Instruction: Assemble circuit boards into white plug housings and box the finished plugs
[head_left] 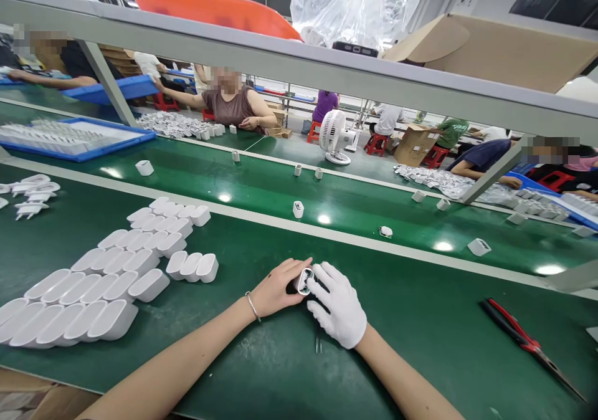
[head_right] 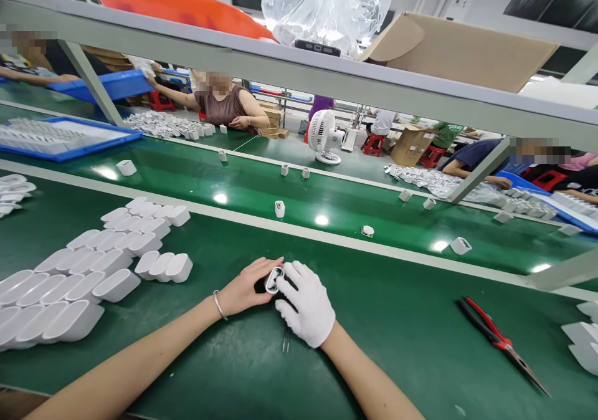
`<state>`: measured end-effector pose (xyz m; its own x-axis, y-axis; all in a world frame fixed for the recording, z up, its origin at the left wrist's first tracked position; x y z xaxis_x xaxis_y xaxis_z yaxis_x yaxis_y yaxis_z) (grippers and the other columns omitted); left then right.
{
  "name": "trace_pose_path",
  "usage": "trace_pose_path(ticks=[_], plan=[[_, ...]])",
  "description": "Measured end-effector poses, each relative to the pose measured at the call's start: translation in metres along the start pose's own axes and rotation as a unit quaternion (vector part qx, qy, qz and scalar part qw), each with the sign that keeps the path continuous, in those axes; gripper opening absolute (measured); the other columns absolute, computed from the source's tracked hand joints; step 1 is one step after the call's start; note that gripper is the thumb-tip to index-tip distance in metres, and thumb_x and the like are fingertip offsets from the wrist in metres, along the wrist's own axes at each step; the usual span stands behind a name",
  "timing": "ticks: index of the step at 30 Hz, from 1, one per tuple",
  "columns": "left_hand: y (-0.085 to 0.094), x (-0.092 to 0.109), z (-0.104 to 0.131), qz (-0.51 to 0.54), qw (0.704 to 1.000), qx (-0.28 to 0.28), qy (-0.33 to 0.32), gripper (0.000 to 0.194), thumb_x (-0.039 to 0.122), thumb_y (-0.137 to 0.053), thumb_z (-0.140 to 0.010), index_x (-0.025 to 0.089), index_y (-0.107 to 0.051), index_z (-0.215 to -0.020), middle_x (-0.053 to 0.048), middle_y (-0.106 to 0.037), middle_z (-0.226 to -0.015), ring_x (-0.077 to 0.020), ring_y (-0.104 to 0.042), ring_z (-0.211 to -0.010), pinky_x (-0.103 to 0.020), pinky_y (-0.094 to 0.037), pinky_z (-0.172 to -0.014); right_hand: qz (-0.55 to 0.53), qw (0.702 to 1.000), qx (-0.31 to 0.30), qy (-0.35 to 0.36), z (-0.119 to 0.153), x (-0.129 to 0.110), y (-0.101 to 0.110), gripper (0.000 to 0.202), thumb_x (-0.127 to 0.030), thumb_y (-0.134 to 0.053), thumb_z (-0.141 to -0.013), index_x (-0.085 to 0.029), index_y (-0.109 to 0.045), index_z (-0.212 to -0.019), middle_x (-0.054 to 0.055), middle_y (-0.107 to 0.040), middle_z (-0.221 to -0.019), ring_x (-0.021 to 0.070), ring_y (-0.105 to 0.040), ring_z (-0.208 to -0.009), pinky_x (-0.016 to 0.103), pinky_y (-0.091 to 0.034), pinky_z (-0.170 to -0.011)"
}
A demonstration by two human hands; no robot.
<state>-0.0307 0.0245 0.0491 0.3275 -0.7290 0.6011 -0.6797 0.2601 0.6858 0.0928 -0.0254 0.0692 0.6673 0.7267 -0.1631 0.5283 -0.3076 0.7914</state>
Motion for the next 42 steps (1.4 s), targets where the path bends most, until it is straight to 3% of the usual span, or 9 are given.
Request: trace_pose_path(ticks=[4,7,9,13,18,21,26,31,42], plan=[[-0.005,-0.010,0.000,0.025,0.998,-0.025,0.053,0.068,0.008,-0.055,-0.073,0.026,-0.034,-0.136,-0.004,-0.055,-0.119,-0.0186,-0.049,-0.098,-0.035,-0.041,-0.092,-0.001,0.986,0.020,-0.166,0.001,0.022,0.008,0.022,-0.031,-0.047,-0.086,-0.021,-0.066,-0.090,0.009,-0.066,-0.091,0.0221,-0.062,-0.086,0.035,-0.050,-0.073],[-0.011,-0.023,0.003,0.049,0.991,-0.058,0.113,0.064,0.008,-0.054,-0.073,0.025,-0.040,-0.133,-0.004,-0.055,-0.105,-0.0173,-0.051,-0.091,-0.032,-0.046,-0.084,-0.005,0.926,-0.119,-0.359,0.020,0.042,-0.007,0.030,-0.047,-0.063,-0.072,-0.022,-0.058,-0.055,0.002,-0.059,-0.055,0.0179,-0.057,-0.051,0.028,-0.041,-0.048],[-0.013,-0.029,0.005,0.060,0.986,-0.061,0.144,0.062,0.012,-0.055,-0.075,0.025,-0.040,-0.134,-0.004,-0.053,-0.101,-0.0168,-0.053,-0.087,-0.032,-0.046,-0.083,-0.083,0.875,-0.172,-0.444,0.035,0.045,-0.020,0.026,-0.041,-0.072,-0.060,-0.022,-0.055,-0.051,0.000,-0.056,-0.047,0.0161,-0.052,-0.041,0.027,-0.035,-0.042],[-0.010,-0.034,0.006,0.092,0.978,-0.045,0.182,0.060,0.028,-0.061,-0.078,0.025,-0.040,-0.134,-0.005,-0.053,-0.103,-0.0186,-0.053,-0.091,-0.035,-0.044,-0.087,-0.253,0.798,-0.150,-0.526,0.050,0.050,-0.037,0.013,-0.013,-0.062,-0.057,-0.023,-0.060,-0.065,-0.005,-0.053,-0.039,0.0121,-0.047,-0.031,0.023,-0.033,-0.038],[-0.009,-0.034,0.004,0.108,0.975,-0.041,0.190,0.049,0.033,-0.059,-0.082,0.025,-0.048,-0.129,-0.004,-0.056,-0.099,-0.0179,-0.055,-0.087,-0.035,-0.045,-0.085,-0.346,0.735,-0.145,-0.565,0.058,0.071,-0.038,0.012,-0.011,-0.057,-0.050,-0.021,-0.052,-0.054,-0.008,-0.042,-0.028,0.0126,-0.040,-0.023,0.021,-0.026,-0.028],[-0.009,-0.024,0.002,0.109,0.981,-0.042,0.152,0.047,0.029,-0.061,-0.081,0.025,-0.050,-0.127,-0.005,-0.059,-0.105,-0.0183,-0.053,-0.092,-0.036,-0.044,-0.087,-0.445,0.691,-0.120,-0.558,0.053,0.074,-0.039,0.008,-0.019,-0.057,-0.054,-0.019,-0.049,-0.051,-0.004,-0.048,-0.034,0.0100,-0.040,-0.025,0.019,-0.026,-0.028],[-0.013,-0.005,0.000,0.111,0.988,-0.057,0.089,0.051,0.025,-0.066,-0.078,0.028,-0.051,-0.126,-0.004,-0.060,-0.118,-0.0205,-0.048,-0.105,-0.039,-0.040,-0.094,-0.550,0.655,0.033,-0.518,0.037,0.073,-0.039,0.027,-0.041,-0.064,-0.063,-0.020,-0.047,-0.069,-0.003,-0.058,-0.060,0.0107,-0.057,-0.049,0.022,-0.045,-0.046],[-0.017,-0.009,-0.001,0.162,0.980,-0.054,0.107,0.049,0.019,-0.064,-0.077,0.025,-0.054,-0.124,-0.005,-0.063,-0.107,-0.0192,-0.052,-0.101,-0.036,-0.042,-0.092,-0.614,0.608,0.089,-0.496,0.034,0.066,-0.051,0.039,-0.040,-0.077,-0.059,-0.017,-0.054,-0.079,0.001,-0.063,-0.070,0.0180,-0.066,-0.066,0.032,-0.054,-0.065],[-0.023,-0.013,0.000,0.184,0.975,-0.066,0.108,0.053,0.010,-0.063,-0.073,0.026,-0.055,-0.123,-0.004,-0.060,-0.106,-0.0187,-0.051,-0.102,-0.035,-0.043,-0.091,-0.557,0.677,0.103,-0.470,0.036,0.067,-0.048,0.032,-0.045,-0.072,-0.065,-0.019,-0.055,-0.074,0.001,-0.062,-0.070,0.0223,-0.066,-0.070,0.037,-0.058,-0.067]])
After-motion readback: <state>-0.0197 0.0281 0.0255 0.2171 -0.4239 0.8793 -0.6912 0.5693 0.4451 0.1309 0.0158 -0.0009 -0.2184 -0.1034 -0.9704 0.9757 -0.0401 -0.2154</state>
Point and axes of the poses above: each hand's wrist, its own z-axis away from the middle knuckle, its own y-axis out of the back of the hand, x = y × z, the point moved 7 cm from there along -z, towards the middle knuckle
